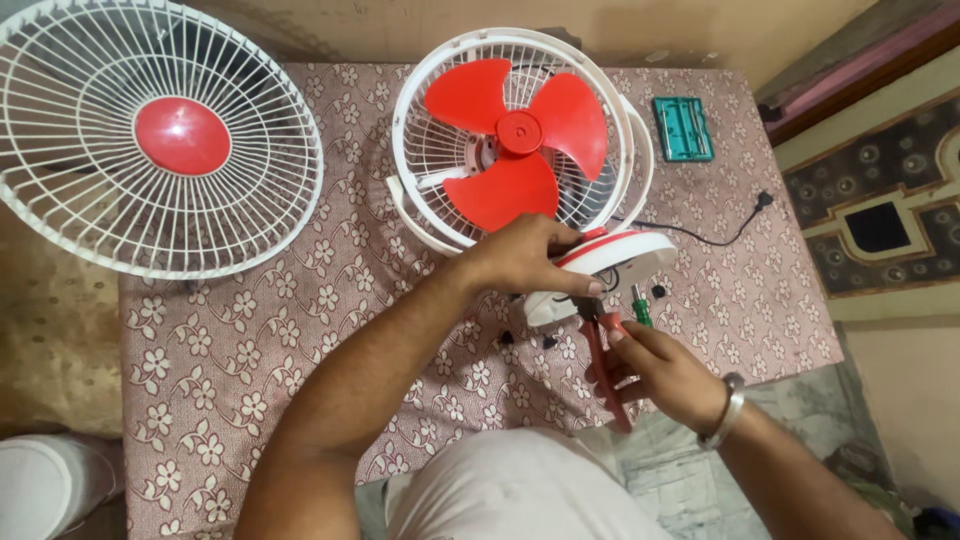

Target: The person disassembles a small electric fan, removes the rear cover, and uses pliers and a screwdriver to manipulate internal components and wires. They then reattach the rear cover and secure it with screws.

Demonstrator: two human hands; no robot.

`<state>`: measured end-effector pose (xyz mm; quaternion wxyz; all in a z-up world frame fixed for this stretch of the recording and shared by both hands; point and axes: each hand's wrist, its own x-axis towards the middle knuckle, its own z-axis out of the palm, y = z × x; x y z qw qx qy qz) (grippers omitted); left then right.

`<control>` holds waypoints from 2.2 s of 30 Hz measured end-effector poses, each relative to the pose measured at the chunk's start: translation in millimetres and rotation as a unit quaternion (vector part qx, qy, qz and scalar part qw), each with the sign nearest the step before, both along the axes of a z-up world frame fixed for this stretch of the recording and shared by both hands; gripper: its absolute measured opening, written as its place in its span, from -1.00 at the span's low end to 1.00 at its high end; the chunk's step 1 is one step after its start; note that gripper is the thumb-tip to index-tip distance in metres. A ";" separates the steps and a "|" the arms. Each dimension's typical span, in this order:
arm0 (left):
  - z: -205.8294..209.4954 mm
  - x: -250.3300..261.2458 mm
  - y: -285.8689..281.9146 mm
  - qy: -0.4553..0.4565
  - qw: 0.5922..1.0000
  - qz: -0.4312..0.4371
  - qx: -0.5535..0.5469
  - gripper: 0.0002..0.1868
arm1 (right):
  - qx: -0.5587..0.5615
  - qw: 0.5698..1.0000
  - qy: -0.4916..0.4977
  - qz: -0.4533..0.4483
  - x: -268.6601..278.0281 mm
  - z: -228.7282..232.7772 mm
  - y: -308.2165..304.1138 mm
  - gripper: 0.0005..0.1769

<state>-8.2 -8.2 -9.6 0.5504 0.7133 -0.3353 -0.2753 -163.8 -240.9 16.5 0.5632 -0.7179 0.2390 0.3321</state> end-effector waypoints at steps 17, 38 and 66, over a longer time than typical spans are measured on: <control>-29.7 0.2 22.2 0.049 0.996 -0.008 -0.072 -0.30 | 0.311 0.947 -0.003 -0.074 -15.1 -47.5 22.4 -0.41; -27.1 -5.6 16.9 0.072 0.997 0.004 0.005 -0.08 | 0.214 0.966 0.100 -0.109 -11.5 -3.3 34.6 -0.42; -23.7 -20.5 22.7 0.087 0.996 0.005 0.030 -0.19 | 0.270 0.954 0.066 -0.109 -21.3 -49.1 25.3 -0.51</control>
